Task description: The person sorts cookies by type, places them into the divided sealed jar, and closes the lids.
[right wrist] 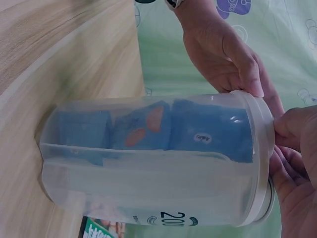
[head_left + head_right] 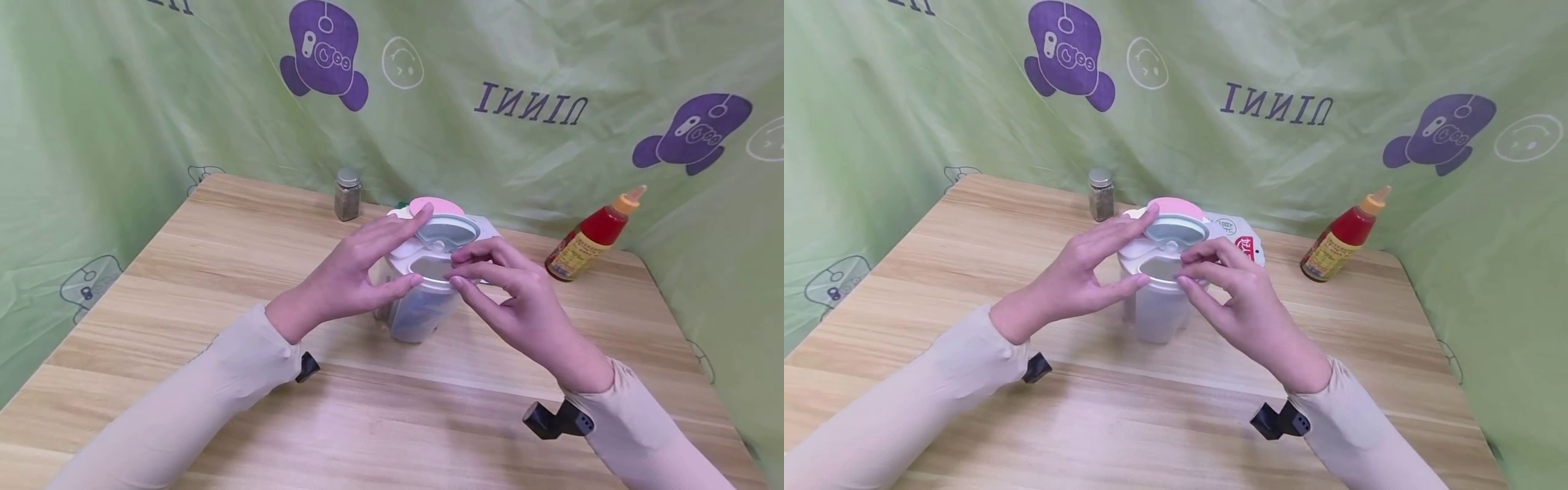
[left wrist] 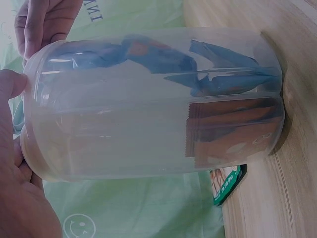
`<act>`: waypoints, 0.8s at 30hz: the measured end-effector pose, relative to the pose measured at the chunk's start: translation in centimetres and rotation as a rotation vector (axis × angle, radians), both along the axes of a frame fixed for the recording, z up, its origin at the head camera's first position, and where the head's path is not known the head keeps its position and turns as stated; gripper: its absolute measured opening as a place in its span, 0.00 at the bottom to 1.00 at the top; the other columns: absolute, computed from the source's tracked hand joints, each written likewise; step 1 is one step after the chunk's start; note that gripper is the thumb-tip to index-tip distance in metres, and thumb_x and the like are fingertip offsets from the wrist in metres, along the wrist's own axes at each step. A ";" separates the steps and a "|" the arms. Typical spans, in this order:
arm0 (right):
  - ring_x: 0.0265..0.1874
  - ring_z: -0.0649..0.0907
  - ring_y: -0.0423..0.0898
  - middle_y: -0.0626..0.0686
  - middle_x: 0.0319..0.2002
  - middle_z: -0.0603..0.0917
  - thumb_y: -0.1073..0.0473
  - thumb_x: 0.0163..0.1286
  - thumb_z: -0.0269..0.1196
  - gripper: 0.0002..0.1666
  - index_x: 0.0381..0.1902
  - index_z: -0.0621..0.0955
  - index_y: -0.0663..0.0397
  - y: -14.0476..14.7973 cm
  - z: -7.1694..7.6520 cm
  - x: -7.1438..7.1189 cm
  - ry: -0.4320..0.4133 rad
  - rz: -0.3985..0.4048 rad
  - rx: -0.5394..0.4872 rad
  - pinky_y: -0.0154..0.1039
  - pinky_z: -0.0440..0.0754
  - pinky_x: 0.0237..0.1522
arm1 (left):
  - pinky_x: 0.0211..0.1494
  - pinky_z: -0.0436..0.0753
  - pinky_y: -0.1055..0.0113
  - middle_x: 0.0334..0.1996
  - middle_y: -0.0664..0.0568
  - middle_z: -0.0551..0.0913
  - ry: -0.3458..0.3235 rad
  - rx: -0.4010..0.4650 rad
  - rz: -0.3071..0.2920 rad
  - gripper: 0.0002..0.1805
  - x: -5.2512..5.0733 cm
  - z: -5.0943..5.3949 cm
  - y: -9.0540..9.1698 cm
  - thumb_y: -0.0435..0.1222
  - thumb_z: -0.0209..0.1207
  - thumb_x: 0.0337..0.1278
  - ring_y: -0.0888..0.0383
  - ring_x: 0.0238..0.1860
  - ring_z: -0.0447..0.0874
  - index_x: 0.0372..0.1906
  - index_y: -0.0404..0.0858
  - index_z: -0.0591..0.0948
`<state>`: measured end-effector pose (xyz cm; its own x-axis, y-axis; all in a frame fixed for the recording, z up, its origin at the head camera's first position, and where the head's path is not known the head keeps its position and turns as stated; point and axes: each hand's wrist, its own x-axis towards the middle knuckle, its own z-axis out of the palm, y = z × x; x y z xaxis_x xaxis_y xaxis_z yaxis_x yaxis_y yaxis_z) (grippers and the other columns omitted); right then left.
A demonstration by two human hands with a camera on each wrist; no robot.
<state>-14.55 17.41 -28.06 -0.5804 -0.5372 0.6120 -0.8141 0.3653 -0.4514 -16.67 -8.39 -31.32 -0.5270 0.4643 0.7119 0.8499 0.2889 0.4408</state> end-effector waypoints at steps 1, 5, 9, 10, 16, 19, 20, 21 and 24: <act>0.44 0.85 0.41 0.57 0.47 0.87 0.78 0.57 0.74 0.13 0.38 0.91 0.61 0.0 0.0 0.0 -0.003 0.000 0.004 0.20 0.80 0.50 | 0.86 0.64 0.50 0.71 0.43 0.79 -0.001 -0.001 0.002 0.42 0.0 0.0 0.0 0.36 0.70 0.62 0.49 0.73 0.78 0.78 0.32 0.67; 0.46 0.85 0.42 0.57 0.47 0.87 0.76 0.58 0.73 0.12 0.39 0.90 0.61 0.1 0.1 0.1 -0.005 0.013 0.005 0.21 0.81 0.52 | 0.85 0.65 0.48 0.71 0.43 0.80 0.000 -0.003 0.004 0.42 0.0 -0.1 0.0 0.36 0.70 0.62 0.50 0.72 0.78 0.78 0.31 0.66; 0.46 0.86 0.40 0.59 0.44 0.88 0.69 0.67 0.71 0.04 0.40 0.89 0.62 0.1 0.2 -0.2 0.047 0.054 -0.086 0.22 0.83 0.51 | 0.85 0.66 0.48 0.70 0.43 0.80 0.010 0.005 -0.001 0.42 0.0 -0.2 -0.1 0.36 0.69 0.62 0.50 0.71 0.79 0.78 0.32 0.66; 0.46 0.86 0.40 0.60 0.43 0.88 0.69 0.68 0.71 0.04 0.40 0.89 0.64 0.1 0.3 -0.3 0.055 0.062 -0.125 0.22 0.84 0.51 | 0.85 0.66 0.48 0.70 0.43 0.80 0.012 0.006 -0.003 0.42 -0.1 -0.2 -0.1 0.36 0.69 0.62 0.50 0.71 0.79 0.78 0.32 0.66; 0.46 0.84 0.41 0.51 0.44 0.86 0.80 0.65 0.66 0.07 0.42 0.84 0.77 0.1 1.0 -0.7 -0.024 -0.036 -0.352 0.27 0.88 0.52 | 0.85 0.67 0.50 0.70 0.44 0.81 0.007 0.019 0.003 0.40 -0.1 0.0 0.0 0.36 0.69 0.62 0.50 0.71 0.79 0.77 0.32 0.69; 0.47 0.86 0.42 0.49 0.46 0.87 0.80 0.67 0.65 0.11 0.47 0.83 0.78 0.1 1.5 -1.2 -0.125 -0.070 -0.392 0.29 0.89 0.51 | 0.84 0.68 0.52 0.67 0.43 0.83 0.001 0.019 0.024 0.37 -0.1 0.1 0.2 0.36 0.67 0.63 0.50 0.70 0.81 0.76 0.32 0.70; 0.47 0.87 0.42 0.50 0.47 0.88 0.79 0.67 0.65 0.13 0.50 0.83 0.77 0.2 1.7 -1.4 -0.167 -0.072 -0.395 0.28 0.89 0.50 | 0.84 0.69 0.53 0.66 0.43 0.84 0.000 0.019 0.032 0.36 -0.1 0.1 0.2 0.36 0.67 0.65 0.50 0.68 0.82 0.76 0.32 0.71; 0.45 0.88 0.41 0.49 0.47 0.89 0.78 0.69 0.65 0.14 0.52 0.83 0.75 0.2 1.8 -1.6 -0.205 -0.084 -0.383 0.27 0.89 0.48 | 0.82 0.71 0.54 0.65 0.44 0.85 -0.004 0.021 0.039 0.35 -0.1 0.1 0.2 0.36 0.66 0.65 0.51 0.67 0.83 0.75 0.33 0.71; 0.40 0.90 0.39 0.45 0.44 0.91 0.72 0.72 0.65 0.15 0.55 0.85 0.70 0.2 2.0 -2.1 -0.315 -0.113 -0.321 0.26 0.88 0.41 | 0.76 0.77 0.56 0.61 0.45 0.87 -0.016 0.038 0.064 0.30 -0.1 0.3 0.4 0.35 0.63 0.69 0.51 0.63 0.85 0.74 0.35 0.74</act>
<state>-16.62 17.66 -26.07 -0.8088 -0.2721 0.5214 -0.5822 0.2448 -0.7753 -16.76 -8.02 -31.01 -0.5659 0.4023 0.7197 0.8232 0.3249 0.4656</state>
